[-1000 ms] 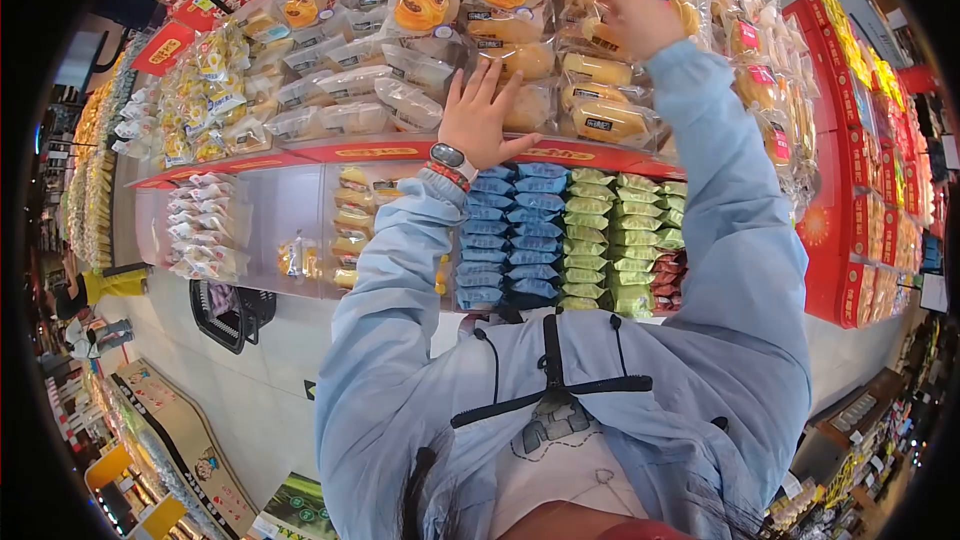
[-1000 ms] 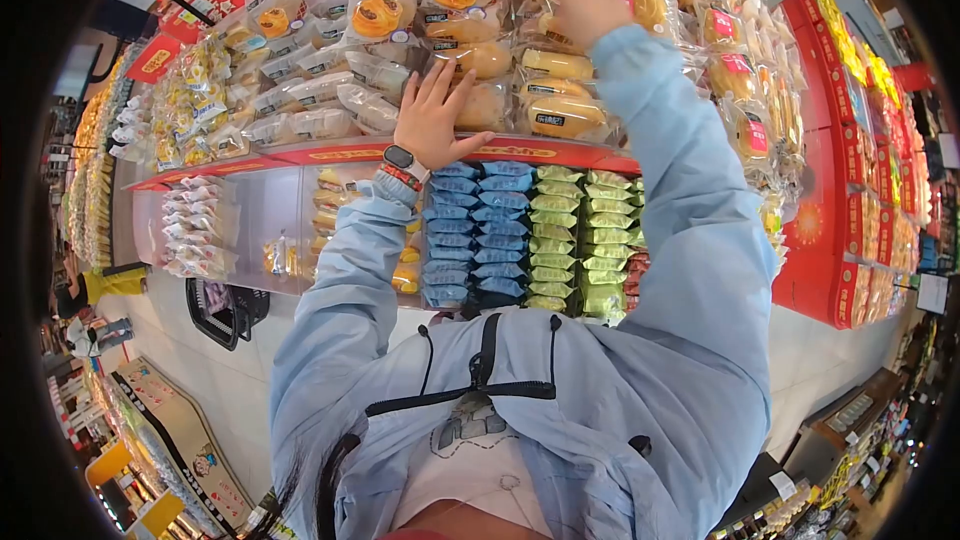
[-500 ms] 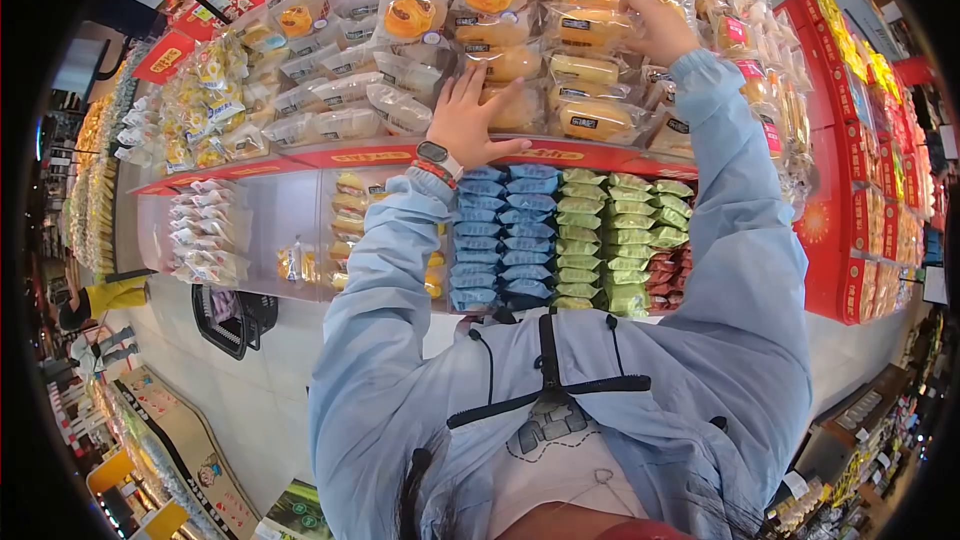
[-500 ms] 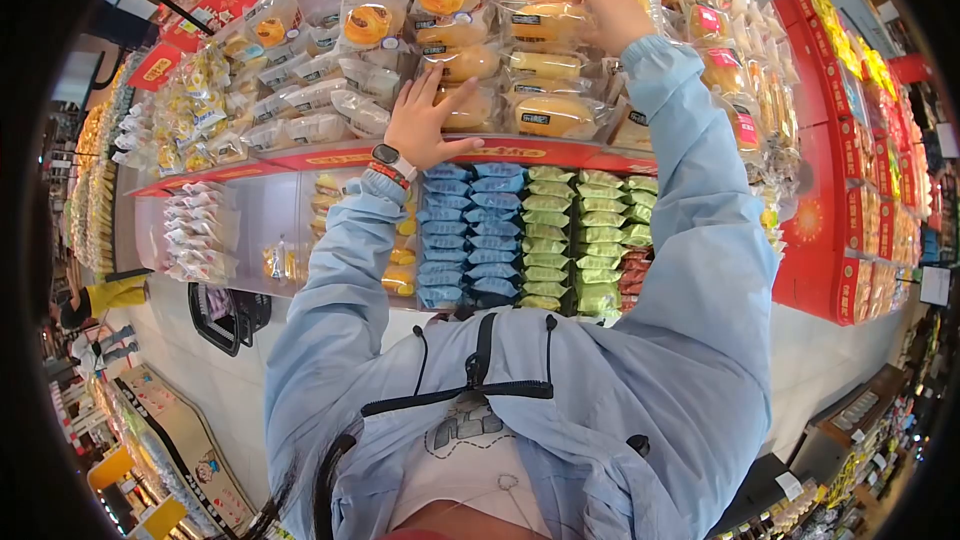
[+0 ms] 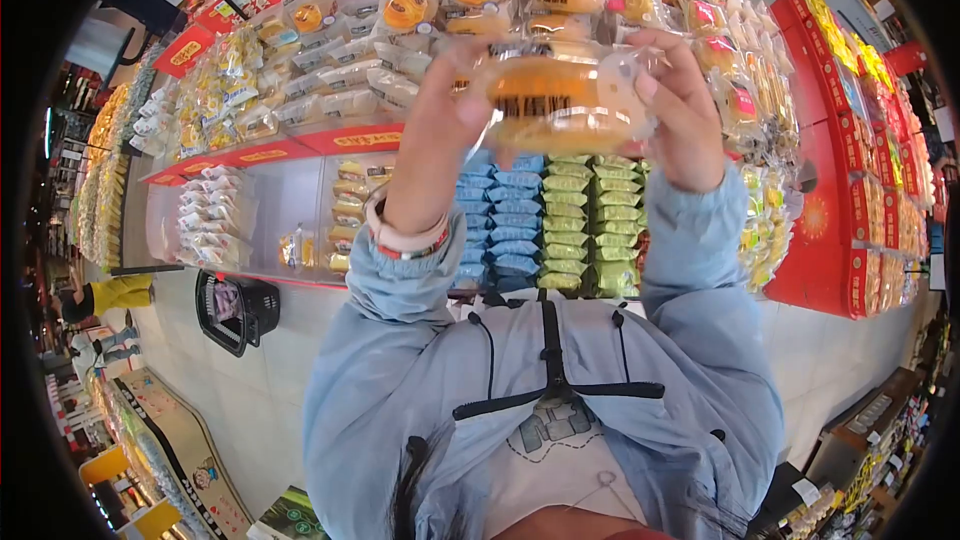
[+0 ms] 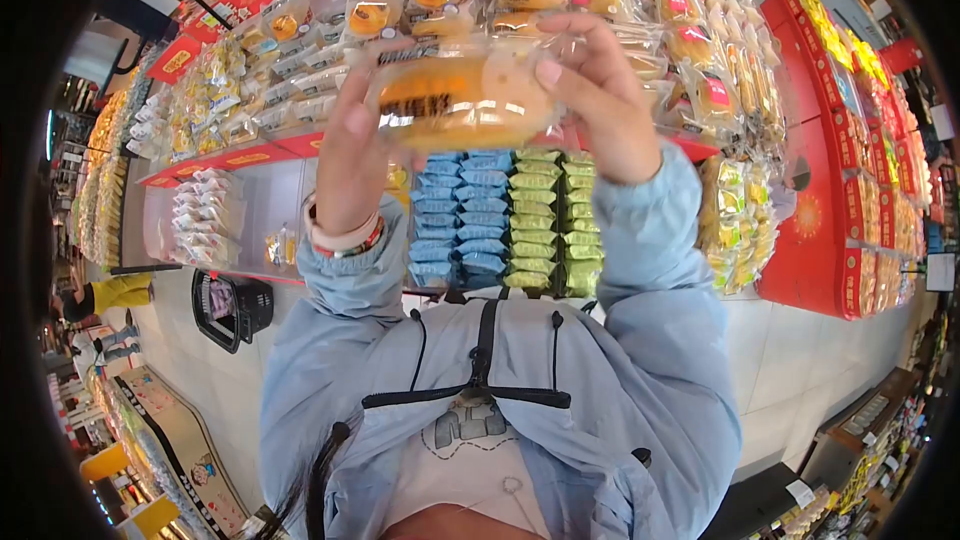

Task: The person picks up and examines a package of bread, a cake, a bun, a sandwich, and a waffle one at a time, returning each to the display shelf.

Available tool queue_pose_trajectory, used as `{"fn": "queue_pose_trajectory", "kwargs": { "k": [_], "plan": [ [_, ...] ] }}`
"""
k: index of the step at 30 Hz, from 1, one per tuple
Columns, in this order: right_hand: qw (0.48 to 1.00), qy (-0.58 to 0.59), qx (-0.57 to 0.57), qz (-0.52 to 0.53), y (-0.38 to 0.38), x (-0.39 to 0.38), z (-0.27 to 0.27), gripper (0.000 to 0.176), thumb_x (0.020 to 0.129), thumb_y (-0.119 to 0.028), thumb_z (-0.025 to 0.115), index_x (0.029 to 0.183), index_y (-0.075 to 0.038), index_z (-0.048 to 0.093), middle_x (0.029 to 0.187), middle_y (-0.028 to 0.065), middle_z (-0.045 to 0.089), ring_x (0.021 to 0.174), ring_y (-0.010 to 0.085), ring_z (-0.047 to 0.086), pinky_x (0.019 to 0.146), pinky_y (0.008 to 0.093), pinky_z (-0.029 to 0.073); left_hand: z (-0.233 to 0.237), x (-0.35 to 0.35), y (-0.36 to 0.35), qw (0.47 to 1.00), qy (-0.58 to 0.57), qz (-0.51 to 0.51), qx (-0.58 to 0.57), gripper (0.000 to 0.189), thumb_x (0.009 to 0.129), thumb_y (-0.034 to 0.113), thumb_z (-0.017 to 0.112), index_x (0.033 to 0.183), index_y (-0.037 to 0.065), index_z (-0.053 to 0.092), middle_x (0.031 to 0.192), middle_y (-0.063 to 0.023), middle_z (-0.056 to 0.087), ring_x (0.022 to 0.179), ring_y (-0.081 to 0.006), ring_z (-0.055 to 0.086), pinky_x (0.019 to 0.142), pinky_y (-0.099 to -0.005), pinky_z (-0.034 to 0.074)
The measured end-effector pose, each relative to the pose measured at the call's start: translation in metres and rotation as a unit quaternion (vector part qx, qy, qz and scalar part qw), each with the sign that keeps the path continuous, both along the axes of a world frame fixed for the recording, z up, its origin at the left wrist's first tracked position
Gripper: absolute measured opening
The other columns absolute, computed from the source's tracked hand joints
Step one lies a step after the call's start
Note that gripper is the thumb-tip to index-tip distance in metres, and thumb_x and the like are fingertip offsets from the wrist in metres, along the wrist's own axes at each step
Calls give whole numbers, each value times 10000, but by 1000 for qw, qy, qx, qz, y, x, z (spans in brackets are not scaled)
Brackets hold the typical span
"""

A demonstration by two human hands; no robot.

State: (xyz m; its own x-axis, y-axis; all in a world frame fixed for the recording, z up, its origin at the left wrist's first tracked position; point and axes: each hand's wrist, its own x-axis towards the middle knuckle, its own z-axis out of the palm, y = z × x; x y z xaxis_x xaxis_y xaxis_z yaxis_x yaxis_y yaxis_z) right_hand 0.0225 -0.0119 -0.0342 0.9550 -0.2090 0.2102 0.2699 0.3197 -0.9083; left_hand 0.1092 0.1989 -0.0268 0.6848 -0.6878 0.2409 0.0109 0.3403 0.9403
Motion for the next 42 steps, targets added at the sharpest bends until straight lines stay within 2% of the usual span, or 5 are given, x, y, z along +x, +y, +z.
{"fn": "queue_pose_trajectory", "kwargs": {
  "k": [11, 20, 31, 35, 42],
  "plan": [
    [986, -97, 101, -92, 83, -90, 2, 298, 890, -130, 429, 1171, -42, 380, 1009, 88, 542, 922, 149, 545, 784, 267, 435, 1, -101, 45, 999, 33, 21, -11, 635, 867, 386, 457, 1293, -59, 304, 1062, -153, 565, 612, -143, 579, 420, -224, 407],
    [976, -118, 34, -178, 102, -112, -6, 561, 851, -283, 533, 1284, 10, 328, 1072, 111, 544, 949, 184, 561, 835, 305, 449, -7, -121, 61, 998, 53, -20, -36, 632, 787, 379, 566, 1224, -39, 385, 1185, -129, 473, 1125, -207, 452, 961, -326, 324],
    [972, -162, 64, -157, 94, -135, -29, 640, 804, -217, 631, 1306, 24, 314, 1323, 199, 367, 1123, 236, 463, 870, 360, 429, -19, -135, 59, 998, 43, 47, -1, 550, 821, 285, 565, 1236, -31, 390, 1043, -95, 562, 874, -155, 568, 735, -269, 455],
    [939, -272, -174, -120, 82, -125, -30, 828, 698, -313, 722, 1328, -2, 285, 1399, 215, 200, 1209, 303, 374, 935, 403, 373, -6, -133, 51, 993, 50, 94, 47, 563, 914, 334, 353, 1317, -49, 269, 1044, -165, 575, 562, -100, 549, 429, -177, 404],
    [866, -161, -430, -200, 69, -127, -28, 548, 622, -233, 742, 1093, -27, 552, 1144, 165, 469, 1053, 283, 442, 847, 373, 408, -15, -128, 56, 999, 37, 25, -5, 801, 842, 497, 419, 1382, -7, 112, 1064, -163, 574, 625, -168, 593, 523, -240, 482]
  ]
}}
